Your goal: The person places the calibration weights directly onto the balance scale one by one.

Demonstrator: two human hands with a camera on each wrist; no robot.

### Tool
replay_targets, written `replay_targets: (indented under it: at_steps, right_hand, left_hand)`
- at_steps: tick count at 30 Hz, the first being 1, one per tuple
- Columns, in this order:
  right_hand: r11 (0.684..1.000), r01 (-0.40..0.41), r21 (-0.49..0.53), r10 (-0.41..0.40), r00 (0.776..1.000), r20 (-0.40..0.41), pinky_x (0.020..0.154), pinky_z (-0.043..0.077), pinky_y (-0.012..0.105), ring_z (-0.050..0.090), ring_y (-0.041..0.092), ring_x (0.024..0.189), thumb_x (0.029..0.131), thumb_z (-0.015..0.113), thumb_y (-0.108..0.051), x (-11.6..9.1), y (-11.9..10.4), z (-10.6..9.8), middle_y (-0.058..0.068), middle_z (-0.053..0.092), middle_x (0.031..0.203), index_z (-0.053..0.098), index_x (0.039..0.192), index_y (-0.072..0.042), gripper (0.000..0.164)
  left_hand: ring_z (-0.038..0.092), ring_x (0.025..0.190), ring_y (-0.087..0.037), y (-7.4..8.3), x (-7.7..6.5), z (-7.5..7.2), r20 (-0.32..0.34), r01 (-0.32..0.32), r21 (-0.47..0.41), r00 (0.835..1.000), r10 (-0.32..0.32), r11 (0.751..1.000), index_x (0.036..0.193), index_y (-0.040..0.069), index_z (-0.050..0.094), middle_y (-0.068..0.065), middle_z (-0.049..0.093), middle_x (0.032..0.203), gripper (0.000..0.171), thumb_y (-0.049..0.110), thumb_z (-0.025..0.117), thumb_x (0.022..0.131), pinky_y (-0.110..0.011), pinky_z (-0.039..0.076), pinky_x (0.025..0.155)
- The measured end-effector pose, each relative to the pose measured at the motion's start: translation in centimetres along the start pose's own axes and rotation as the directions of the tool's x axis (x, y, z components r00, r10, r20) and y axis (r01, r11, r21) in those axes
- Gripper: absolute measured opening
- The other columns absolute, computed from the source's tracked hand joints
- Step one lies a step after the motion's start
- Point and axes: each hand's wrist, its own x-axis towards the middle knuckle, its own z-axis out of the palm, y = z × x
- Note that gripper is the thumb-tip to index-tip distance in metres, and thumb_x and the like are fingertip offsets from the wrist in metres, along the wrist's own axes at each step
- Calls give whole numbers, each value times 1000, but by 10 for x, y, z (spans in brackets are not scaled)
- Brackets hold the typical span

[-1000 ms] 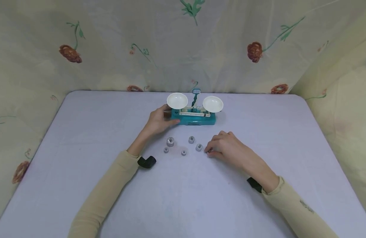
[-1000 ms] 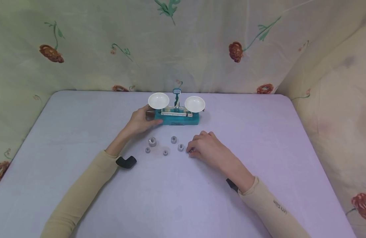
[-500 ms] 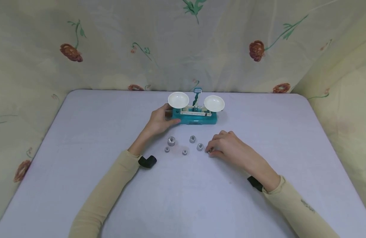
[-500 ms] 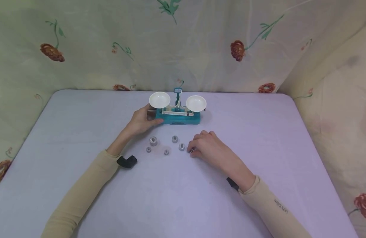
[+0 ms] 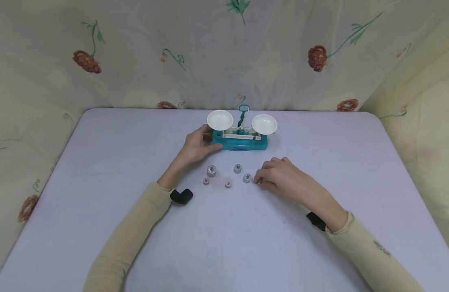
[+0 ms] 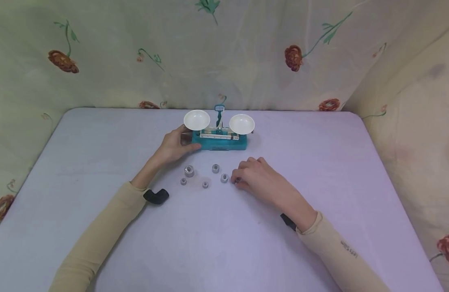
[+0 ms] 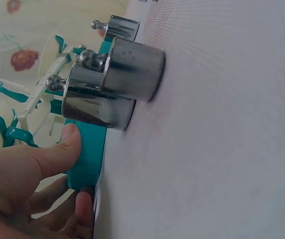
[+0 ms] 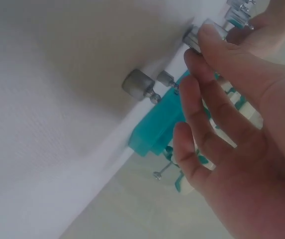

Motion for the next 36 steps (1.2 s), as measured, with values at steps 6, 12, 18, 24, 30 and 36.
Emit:
replay_targets:
  at_steps: [6, 12, 18, 24, 30, 36]
  right_hand:
    - [1000, 0, -1, 0, 1000, -2, 86, 48, 40, 67, 22, 103, 92, 85, -10, 2, -2, -9, -2, 80, 106, 83, 109, -19, 19]
    - [1000, 10, -14, -11, 999, -53, 88, 48, 40, 68, 24, 107, 92, 86, -11, 5, -4, -18, -1, 80, 109, 83, 111, -17, 21]
    - [1000, -15, -10, 14, 996, -90, 92, 49, 42, 68, 25, 108, 95, 84, -14, 9, -3, -21, 4, 79, 113, 83, 117, -15, 22]
    - [1000, -12, -10, 11, 985, -170, 89, 47, 42, 67, 24, 104, 97, 82, -16, 13, 1, -24, 7, 77, 114, 82, 120, -13, 24]
    - [999, -42, -11, 37, 954, -298, 91, 47, 46, 67, 28, 107, 99, 80, -17, 17, 6, -28, 10, 75, 115, 80, 120, -13, 21]
    - [997, -75, -37, 51, 898, -437, 86, 44, 47, 65, 30, 100, 98, 81, -19, 23, 12, -32, 11, 76, 111, 78, 121, -11, 24]
  left_hand:
    - [58, 144, -37, 0, -1, 2, 5, 12, -9, 1000, -12, 1000, 157, 4, 48, -19, 57, 158, 69, 24, 80, 99, -53, 51, 118]
    - [58, 144, -36, 0, 0, 4, 0, 17, -10, 1000, -17, 1000, 159, 4, 46, -19, 56, 160, 71, 22, 81, 99, -53, 50, 119]
    - [58, 144, -36, 0, 1, 3, -4, 17, -16, 1000, -17, 1000, 158, 4, 47, -19, 57, 159, 70, 22, 81, 99, -53, 50, 118]
    - [58, 143, -36, 0, 0, 2, -8, 19, -17, 1000, -19, 1000, 157, 4, 48, -19, 57, 158, 69, 23, 80, 99, -53, 51, 117]
    - [58, 143, -36, 1, 1, 1, -14, 20, -28, 1000, -20, 999, 158, 4, 47, -19, 57, 158, 69, 22, 80, 99, -52, 52, 115]
    - [59, 142, -36, 1, 2, 2, -16, 15, -26, 1000, -16, 1000, 157, 4, 48, -19, 58, 156, 69, 21, 81, 98, -51, 53, 114]
